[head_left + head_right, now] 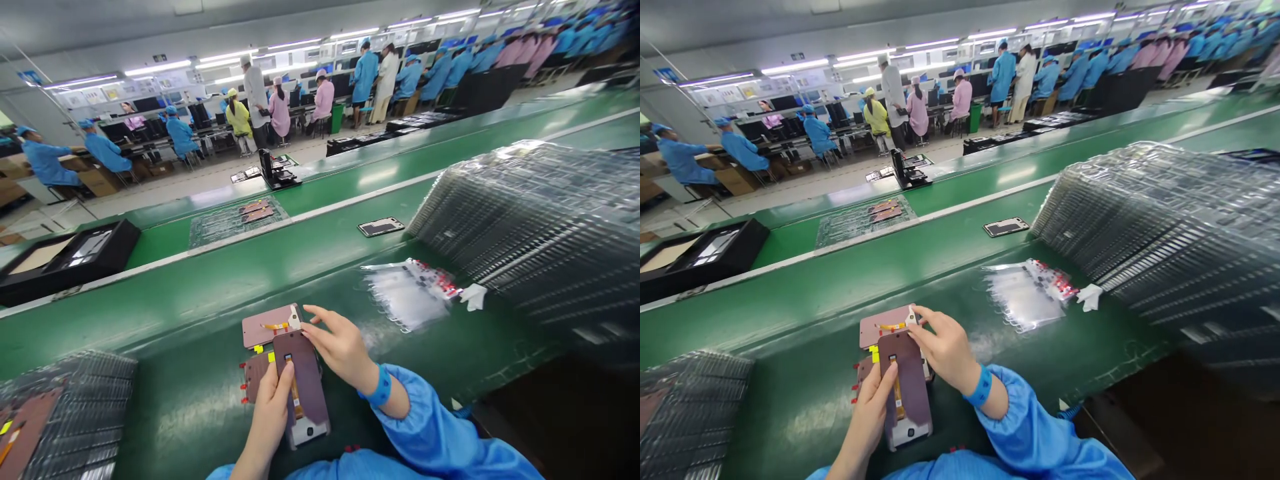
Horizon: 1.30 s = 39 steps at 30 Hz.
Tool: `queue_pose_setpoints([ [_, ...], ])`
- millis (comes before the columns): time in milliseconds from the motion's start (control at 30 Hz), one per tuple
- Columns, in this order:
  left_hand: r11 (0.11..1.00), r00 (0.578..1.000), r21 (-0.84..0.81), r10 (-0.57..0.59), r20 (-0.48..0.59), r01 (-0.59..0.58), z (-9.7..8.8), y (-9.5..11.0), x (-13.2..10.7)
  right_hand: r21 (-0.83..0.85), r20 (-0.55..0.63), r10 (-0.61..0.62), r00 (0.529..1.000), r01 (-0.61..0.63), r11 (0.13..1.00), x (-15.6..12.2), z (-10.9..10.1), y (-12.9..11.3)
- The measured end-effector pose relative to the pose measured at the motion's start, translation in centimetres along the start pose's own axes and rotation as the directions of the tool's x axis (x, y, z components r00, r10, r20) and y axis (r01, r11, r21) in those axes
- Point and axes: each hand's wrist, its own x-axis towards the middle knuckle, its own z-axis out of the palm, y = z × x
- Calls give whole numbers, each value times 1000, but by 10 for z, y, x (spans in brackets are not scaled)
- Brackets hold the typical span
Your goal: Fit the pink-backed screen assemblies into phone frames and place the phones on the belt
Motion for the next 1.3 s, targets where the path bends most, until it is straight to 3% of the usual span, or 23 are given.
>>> queue_pose_setpoints([
  [67, 1000, 1000, 20, 13, -23, -12, 0, -1, 1, -128, -20, -159, 987, 156, 980, -1, 0, -10],
  [167, 1000, 997, 27, 18, -69, -16, 0, -3, 4, 48, 29, -191, 981, 189, 981, -2, -6, -28],
  [300, 999, 999, 32, -7, -37, 9, 1, -3, 7, 373, 121, 19, 992, -63, 926, 0, -11, -35],
  [433, 992, 994, 123, -44, 98, 32, 5, 3, 3, 408, 232, 304, 924, -376, 832, 4, -5, -17],
  [533, 980, 987, 196, -70, 148, 40, 5, 6, -2, 400, 308, 305, 901, -414, 818, 8, -3, -4],
  [600, 970, 985, 242, -67, 160, 27, 4, 6, -3, 381, 308, 215, 927, -327, 865, 12, -3, -1],
  [700, 969, 992, 245, -59, 110, 30, 4, 3, -2, 196, 133, -32, 991, 6, 981, 14, -4, -6],
  [767, 978, 997, 201, -62, 43, 52, 6, 0, 0, -3, 58, -208, 976, 208, 978, 13, -2, -12],
  [867, 990, 999, 131, -47, -6, 48, 9, -4, 5, -123, 96, -363, 927, 373, 920, 7, 0, -25],
  [967, 1000, 1000, -18, -5, -10, 5, 11, -5, 8, -89, 99, -434, 895, 443, 892, 1, -2, -36],
  [1033, 986, 1000, -168, -18, 1, 18, 10, -4, 8, -51, 69, -426, 902, 429, 902, 0, -4, -40],
  [1200, 832, 962, -485, -212, 172, 270, 1, 9, 8, 38, 68, -333, 940, 331, 943, -4, -2, -38],
  [1300, 783, 932, -506, -288, 219, 361, -4, 15, 11, 73, 126, -357, 925, 350, 934, -11, 7, -36],
])
